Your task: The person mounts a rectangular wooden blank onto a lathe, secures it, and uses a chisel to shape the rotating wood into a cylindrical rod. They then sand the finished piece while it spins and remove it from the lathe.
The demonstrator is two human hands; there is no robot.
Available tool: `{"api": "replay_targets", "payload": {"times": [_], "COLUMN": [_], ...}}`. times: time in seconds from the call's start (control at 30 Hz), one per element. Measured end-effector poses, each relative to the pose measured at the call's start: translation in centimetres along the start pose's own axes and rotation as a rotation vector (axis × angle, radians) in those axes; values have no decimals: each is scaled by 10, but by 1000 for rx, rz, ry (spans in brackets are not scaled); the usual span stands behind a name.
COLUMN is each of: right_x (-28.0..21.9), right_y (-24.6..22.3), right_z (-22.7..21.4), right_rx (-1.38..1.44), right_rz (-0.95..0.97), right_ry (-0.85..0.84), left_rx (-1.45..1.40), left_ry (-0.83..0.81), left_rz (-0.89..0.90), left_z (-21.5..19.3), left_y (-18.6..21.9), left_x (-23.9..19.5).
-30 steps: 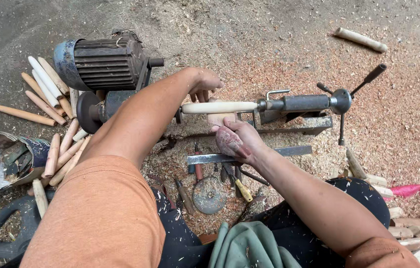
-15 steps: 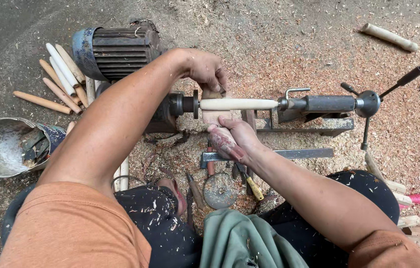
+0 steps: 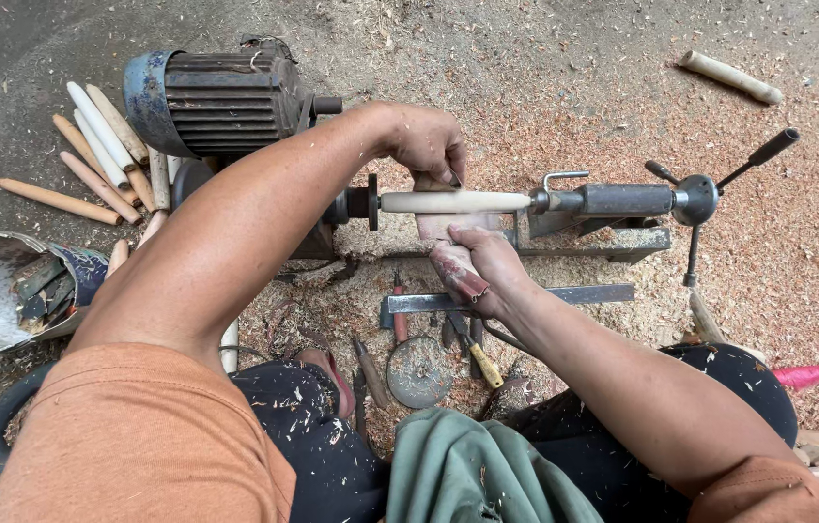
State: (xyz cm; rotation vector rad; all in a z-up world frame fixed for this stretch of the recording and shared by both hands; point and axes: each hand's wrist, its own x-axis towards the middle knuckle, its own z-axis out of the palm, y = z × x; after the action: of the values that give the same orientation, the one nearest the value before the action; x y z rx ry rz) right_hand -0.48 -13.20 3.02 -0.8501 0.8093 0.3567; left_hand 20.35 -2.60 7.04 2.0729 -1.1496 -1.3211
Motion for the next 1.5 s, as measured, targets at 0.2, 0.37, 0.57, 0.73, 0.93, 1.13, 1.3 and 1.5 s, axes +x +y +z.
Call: {"api": "replay_targets", "payload": {"times": [0.2,0.37,0.57,0.73,0.93,1.13,1.3,1.5], "right_x": [-16,-30,-44,-51,-49,-33,-16,-2], "right_y": [-15,-24,-27,-27,-23,-13,-9,-8], "right_z": [-18,-32,-52,-55,-45,-31,-23,-6], "right_rx": [29,72,73,52,41,65,32,18], "right_rz": [-34,-38,-110,-119,-110,-96,-35,32], "right_ry": [8,76,29,72,87,24,66,44], "left_rx": [96,156,240,271,200,121,115,288], "left_ry": [20,48,89,96,58,25,27,33], "left_rz": [115,96,147,110,72,3,-20,83], "left_z": [4,10,19,24,22,11,5,-3], "left_y": [23,41,58,65,63,53,50,50], "left_x": [22,40,59,65,60,35,11,-8]}}
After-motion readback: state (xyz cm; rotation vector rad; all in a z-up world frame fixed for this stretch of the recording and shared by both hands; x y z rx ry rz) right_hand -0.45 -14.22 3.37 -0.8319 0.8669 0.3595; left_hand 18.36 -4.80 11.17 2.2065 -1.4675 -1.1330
